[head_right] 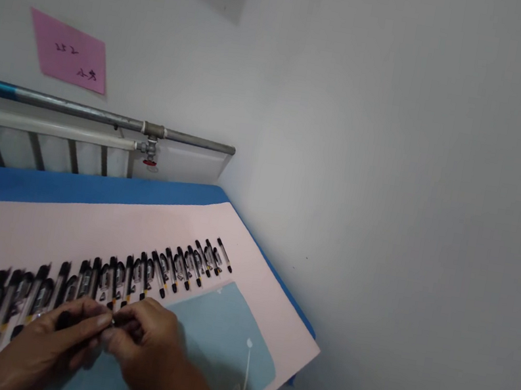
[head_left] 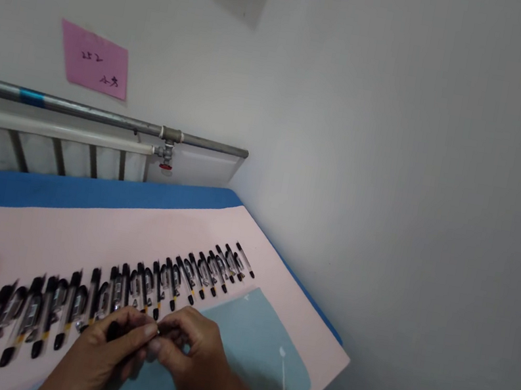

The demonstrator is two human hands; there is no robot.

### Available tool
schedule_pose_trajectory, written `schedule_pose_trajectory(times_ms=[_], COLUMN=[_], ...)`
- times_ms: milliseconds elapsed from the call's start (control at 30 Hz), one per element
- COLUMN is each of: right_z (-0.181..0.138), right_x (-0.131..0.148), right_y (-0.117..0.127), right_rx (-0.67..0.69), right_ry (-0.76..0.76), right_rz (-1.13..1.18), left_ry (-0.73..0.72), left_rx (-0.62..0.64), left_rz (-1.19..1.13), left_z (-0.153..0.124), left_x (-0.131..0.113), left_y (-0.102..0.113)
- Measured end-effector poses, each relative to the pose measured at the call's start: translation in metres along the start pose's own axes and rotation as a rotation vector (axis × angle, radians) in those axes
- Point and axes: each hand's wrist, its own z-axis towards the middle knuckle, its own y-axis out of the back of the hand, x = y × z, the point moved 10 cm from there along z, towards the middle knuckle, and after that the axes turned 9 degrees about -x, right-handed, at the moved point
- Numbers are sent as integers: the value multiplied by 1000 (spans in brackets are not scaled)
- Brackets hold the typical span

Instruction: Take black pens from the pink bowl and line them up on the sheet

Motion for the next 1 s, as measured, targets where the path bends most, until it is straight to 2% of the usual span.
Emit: schedule_pose_trajectory(times_ms=[200, 300, 333, 400, 467, 500, 600, 700, 800, 900, 1000], right_z=[-7, 5, 13, 36, 59, 69, 89, 93, 92, 90, 79], right_x=[13, 4, -6, -33, -57, -68, -98, -117, -125, -119, -96], right_y=[0, 18, 31, 71, 124, 143, 176, 179, 176, 176, 166], right_rx=[-28, -46, -60, -157, -334, -378, -407, -370, -353, -368, -385], right_ry=[70, 53, 14, -91, -159, -179, -224, -240, -232, -201, -151], right_rz=[-127, -193, -212, -279, -521, -581, -681, -726, -732, -702, -646], left_ry=[16, 18, 15, 22, 65, 99, 179, 215, 259, 308, 338], left_rx=[60, 69, 59, 34, 9, -4, -54, -71, -101, -146, -143], left_rz=[90, 108, 102, 67, -2, -47, -179, -245, -289, -357, -412], left_z=[-3, -6, -7, -6, -4, -3, 2, 5, 6, 5, 1], left_x=[2, -2, -5, -9, -8, -6, 1, 6, 10, 11, 8], left_y=[-3, -3, -2, 2, 5, 7, 12, 15, 18, 19, 13])
